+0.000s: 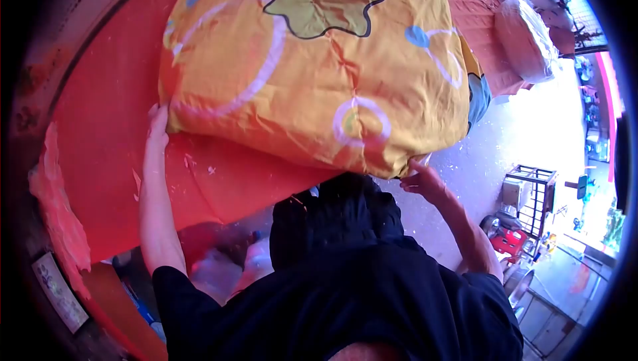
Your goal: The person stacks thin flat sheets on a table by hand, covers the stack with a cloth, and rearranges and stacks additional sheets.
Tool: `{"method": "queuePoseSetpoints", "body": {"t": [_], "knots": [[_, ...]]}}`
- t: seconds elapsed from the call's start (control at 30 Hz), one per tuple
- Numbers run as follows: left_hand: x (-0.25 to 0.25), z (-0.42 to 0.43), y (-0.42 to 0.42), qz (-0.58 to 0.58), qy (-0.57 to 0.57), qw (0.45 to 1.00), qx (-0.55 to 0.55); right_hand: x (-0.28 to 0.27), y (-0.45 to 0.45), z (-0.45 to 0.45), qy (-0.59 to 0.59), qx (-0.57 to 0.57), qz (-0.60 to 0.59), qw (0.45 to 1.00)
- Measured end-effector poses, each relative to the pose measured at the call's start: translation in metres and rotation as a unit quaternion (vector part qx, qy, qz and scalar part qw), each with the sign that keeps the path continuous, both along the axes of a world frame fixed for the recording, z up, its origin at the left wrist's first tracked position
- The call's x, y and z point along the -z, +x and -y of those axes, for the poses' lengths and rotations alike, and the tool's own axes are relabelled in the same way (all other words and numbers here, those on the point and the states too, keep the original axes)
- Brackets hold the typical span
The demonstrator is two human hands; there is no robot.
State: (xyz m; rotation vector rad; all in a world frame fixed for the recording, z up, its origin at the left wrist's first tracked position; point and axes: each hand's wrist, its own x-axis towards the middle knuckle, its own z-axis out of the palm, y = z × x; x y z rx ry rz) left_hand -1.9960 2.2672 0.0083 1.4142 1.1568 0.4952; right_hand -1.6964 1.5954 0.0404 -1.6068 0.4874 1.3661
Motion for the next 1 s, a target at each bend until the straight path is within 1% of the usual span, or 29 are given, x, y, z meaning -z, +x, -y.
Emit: {"method": "queuePoseSetpoints", "body": {"t": [0.1,0.13,0.2,0.23,0.27,0.3,0.37,0.43,0.5,0.53,0.57,0.63,0.67,0.7,0.73,0.77,0.8,0.83,0.87,0.9,0.93,0.97,1.0], "knots": [[-0.023,0.03,0.0,-0.006,-0.042,0.999,-0.006,-0.004,-0.007,0.0,0.015,0.025,0.009,1.0],[-0.018,0.028,-0.006,0.015,-0.028,0.999,-0.008,-0.006,-0.01,0.003,0.023,0.031,0.008,0.999],[-0.006,0.006,-0.02,0.06,0.006,0.998,-0.01,-0.032,-0.016,0.006,0.098,0.079,-0.009,0.992],[-0.005,-0.008,-0.025,0.096,0.0,0.994,-0.05,-0.043,-0.018,0.009,0.136,0.107,-0.015,0.985],[-0.014,-0.009,-0.023,0.108,0.037,0.992,-0.057,-0.037,-0.014,0.024,0.151,0.113,-0.041,0.981],[-0.021,-0.003,-0.022,0.118,0.07,0.988,-0.064,-0.026,-0.015,0.035,0.139,0.089,-0.04,0.985],[0.013,-0.021,-0.042,0.095,0.048,0.99,-0.091,0.002,-0.013,0.043,0.121,0.041,-0.035,0.991],[0.035,-0.014,-0.048,0.036,0.077,0.991,-0.102,0.028,-0.012,0.04,0.0,-0.065,-0.029,0.997],[0.02,0.011,-0.043,0.063,-0.015,0.989,-0.134,0.045,-0.009,0.028,-0.007,-0.065,-0.038,0.997],[0.024,0.012,-0.051,0.107,-0.069,0.983,-0.131,0.044,-0.008,0.021,-0.003,-0.052,-0.026,0.998],[0.028,0.014,-0.059,0.15,-0.124,0.973,-0.125,0.044,-0.007,0.017,-0.008,-0.065,-0.018,0.998],[-0.004,0.073,-0.037,0.036,0.001,0.974,-0.224,0.041,-0.004,0.017,-0.022,-0.08,0.002,0.997],[-0.009,0.08,-0.034,-0.021,0.017,0.981,-0.193,0.033,-0.003,0.022,-0.049,-0.109,0.027,0.992],[0.084,0.015,-0.092,-0.034,0.114,0.985,-0.123,0.027,0.004,0.031,-0.05,-0.194,0.024,0.979],[0.032,0.07,-0.061,-0.074,0.244,0.964,-0.071,0.007,0.014,0.033,-0.058,-0.326,0.082,0.94],[0.05,0.069,-0.069,-0.047,0.351,0.934,-0.042,-0.014,0.026,0.03,-0.073,-0.45,0.134,0.88],[0.016,0.104,-0.046,-0.135,0.439,0.887,-0.05,-0.018,0.036,0.032,-0.034,-0.461,0.284,0.84],[-0.016,0.134,-0.024,-0.194,0.484,0.853,-0.006,-0.02,0.047,0.031,0.001,-0.468,0.423,0.776],[-0.033,0.152,-0.006,-0.255,0.568,0.782,0.024,-0.039,0.063,0.015,0.01,-0.424,0.457,0.782],[-0.068,0.196,0.037,-0.247,0.536,0.806,0.044,-0.066,0.085,-0.009,0.022,-0.382,0.488,0.784],[-0.068,0.213,0.052,-0.234,0.549,0.797,0.094,-0.081,0.108,-0.028,0.039,-0.358,0.544,0.757],[-0.064,0.224,0.062,-0.221,0.561,0.784,0.144,-0.093,0.122,-0.045,0.029,-0.31,0.604,0.734],[-0.056,0.233,0.069,-0.241,0.564,0.772,0.168,-0.091,0.139,-0.056,0.003,-0.285,0.643,0.711]]}}
